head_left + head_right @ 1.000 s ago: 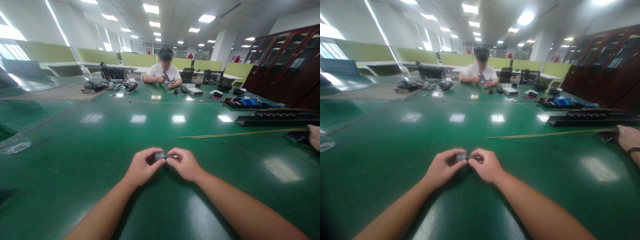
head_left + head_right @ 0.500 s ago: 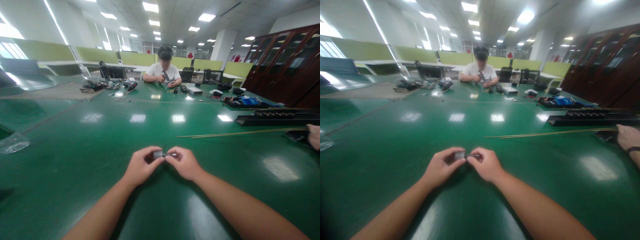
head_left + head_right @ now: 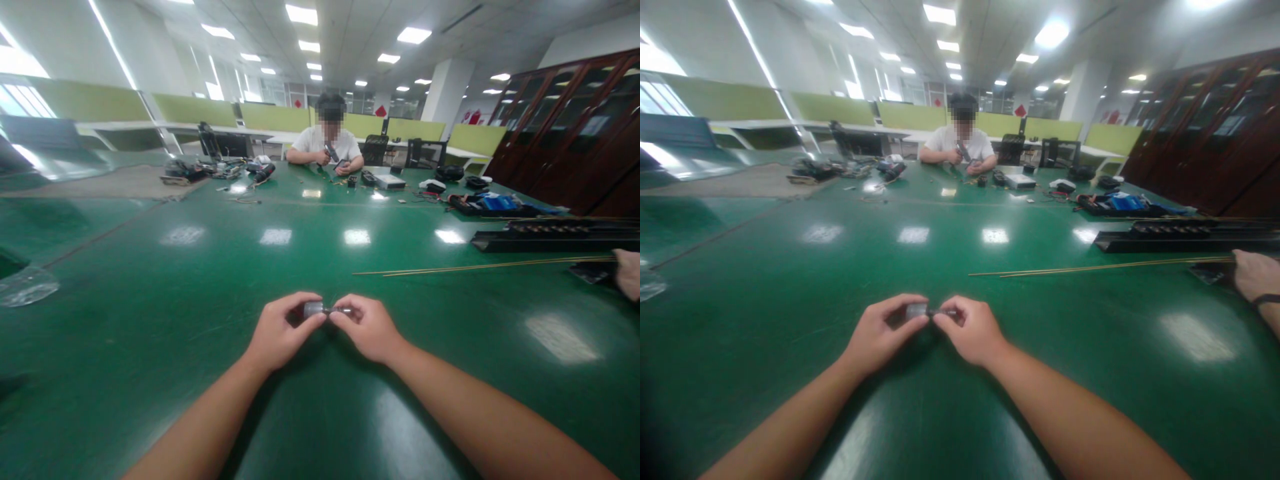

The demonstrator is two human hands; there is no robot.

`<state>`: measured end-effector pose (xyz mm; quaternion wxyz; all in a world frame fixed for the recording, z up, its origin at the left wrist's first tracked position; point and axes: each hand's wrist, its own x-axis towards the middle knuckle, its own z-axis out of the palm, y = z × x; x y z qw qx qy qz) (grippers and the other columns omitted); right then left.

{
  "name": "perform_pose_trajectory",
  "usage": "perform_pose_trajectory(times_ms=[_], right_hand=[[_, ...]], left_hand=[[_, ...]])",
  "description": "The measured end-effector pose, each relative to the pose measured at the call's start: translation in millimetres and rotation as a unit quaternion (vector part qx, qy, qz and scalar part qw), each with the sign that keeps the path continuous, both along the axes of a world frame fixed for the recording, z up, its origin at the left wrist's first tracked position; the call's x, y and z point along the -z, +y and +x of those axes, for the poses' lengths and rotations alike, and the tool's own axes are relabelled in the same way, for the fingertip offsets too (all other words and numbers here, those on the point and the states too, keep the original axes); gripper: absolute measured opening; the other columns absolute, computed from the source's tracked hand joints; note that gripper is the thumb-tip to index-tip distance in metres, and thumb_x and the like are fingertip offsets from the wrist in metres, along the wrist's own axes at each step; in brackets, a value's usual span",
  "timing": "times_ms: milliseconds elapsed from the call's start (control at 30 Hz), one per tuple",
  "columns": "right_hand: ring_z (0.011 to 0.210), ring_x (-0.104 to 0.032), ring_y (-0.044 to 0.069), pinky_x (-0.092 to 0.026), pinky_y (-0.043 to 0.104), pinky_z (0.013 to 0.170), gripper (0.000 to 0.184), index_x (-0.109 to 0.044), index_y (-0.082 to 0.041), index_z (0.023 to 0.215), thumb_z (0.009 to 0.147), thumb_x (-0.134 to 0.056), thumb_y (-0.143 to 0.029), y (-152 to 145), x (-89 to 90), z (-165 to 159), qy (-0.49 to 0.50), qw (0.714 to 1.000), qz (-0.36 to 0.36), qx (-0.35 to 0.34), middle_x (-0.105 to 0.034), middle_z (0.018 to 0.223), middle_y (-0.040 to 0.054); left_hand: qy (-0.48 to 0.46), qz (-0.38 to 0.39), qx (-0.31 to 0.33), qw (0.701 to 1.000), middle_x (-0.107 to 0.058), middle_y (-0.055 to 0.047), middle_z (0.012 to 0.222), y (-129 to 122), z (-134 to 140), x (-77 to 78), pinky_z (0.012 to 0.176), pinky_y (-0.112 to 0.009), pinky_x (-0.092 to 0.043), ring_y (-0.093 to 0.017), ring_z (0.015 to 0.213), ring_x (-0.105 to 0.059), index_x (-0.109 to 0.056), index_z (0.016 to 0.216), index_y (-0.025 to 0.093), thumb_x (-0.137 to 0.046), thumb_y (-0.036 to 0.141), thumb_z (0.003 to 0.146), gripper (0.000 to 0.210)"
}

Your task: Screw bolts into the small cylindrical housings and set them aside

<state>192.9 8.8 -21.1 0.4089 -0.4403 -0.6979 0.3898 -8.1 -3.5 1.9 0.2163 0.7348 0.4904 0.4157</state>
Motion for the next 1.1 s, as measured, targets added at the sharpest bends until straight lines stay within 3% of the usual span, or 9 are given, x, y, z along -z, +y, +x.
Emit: perform_pose_trajectory(times_ms=[1100], right_hand=[[0.053,-0.051,0.010,-0.040,0.021,0.050,0.020,-0.066,-0.018,0.088,0.086,-0.063,-0.037,-1.6,-3.8,0.4,0.050,0.998,-0.046,0.017,-0.060,0.067,-0.0019]], left_hand=[[-0.092,-0.056,-0.033,0.994,-0.074,-0.006,0.093,3.9,-3.6,0.0,0.076,-0.030,-0.052,-0.021,0.081,-0.068,-0.074,0.098,0.018,-0.074,0.046,0.076,0.035]])
